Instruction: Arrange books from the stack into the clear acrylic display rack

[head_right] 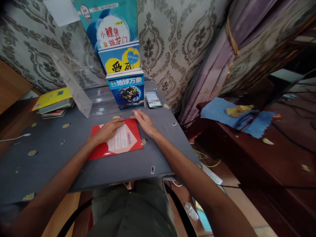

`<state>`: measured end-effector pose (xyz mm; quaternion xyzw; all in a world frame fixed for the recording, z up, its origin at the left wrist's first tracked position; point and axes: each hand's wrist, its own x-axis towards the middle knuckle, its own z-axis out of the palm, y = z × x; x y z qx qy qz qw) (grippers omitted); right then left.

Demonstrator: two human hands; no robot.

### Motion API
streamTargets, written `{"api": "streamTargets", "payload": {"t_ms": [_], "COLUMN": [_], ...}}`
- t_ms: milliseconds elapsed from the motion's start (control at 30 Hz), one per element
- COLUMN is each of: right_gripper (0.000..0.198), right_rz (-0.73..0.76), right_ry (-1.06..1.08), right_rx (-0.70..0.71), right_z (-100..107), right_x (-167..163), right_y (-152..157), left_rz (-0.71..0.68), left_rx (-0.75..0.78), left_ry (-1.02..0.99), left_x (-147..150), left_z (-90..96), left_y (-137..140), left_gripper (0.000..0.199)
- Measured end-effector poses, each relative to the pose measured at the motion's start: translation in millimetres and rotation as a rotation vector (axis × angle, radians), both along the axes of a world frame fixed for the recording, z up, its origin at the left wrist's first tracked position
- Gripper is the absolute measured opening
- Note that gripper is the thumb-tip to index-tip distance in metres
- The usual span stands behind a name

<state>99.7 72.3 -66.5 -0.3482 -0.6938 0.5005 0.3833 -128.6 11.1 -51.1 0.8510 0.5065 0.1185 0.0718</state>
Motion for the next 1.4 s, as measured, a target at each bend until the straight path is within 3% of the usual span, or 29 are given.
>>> {"api": "streamTargets", "payload": {"t_ms": [267,467,633,767,933,1100,1233,1333,1400], "right_gripper": [0.048,0.047,0.049,0.048,0.05,0.061,0.061,0.059,0.055], "right_rz": [0.094,0.123,0.119,0.122,0.18,0.177,0.201,0.221,0.216], "right_ry": [-0.338,-0.653,-0.722,-0.709,-0.536,-0.279,0.121,0.379,0.427], "right_rx": [0.328,0.582,0.658,0.667,0.518,0.151,-0.151,-0.239,-0.239], "right_z": [0,-9,-7,0,15,19,11,11,14], "right_x": [-2,-9,-9,0,22,45,48,38,28], "right_y": [-10,-14,-20,-26,-43,-60,-65,-67,-70], "left_rz": [-0.034,-0.009,0.021,-0.037,-0.024,0.136,0.311,0.445,0.516], "left_rx": [0.015,-0.001,0.095,0.194,0.325,0.332,0.308,0.239,0.213], "left_ry": [0.067,0.241,0.409,0.493,0.264,-0.118,-0.386,-0.607,-0.798], "left_x": [0,18,29,27,13,6,8,10,13], "left_z": [6.4,9.8,3.0,1.5,4.5,16.3,38.6,54.4,60.3], "left_y": [-57,-95,-108,-123,-143,-148,-146,-144,-140], "left_gripper": [0.042,0.076,0.06,0.045,0.028,0.029,0.029,0.034,0.04]}}
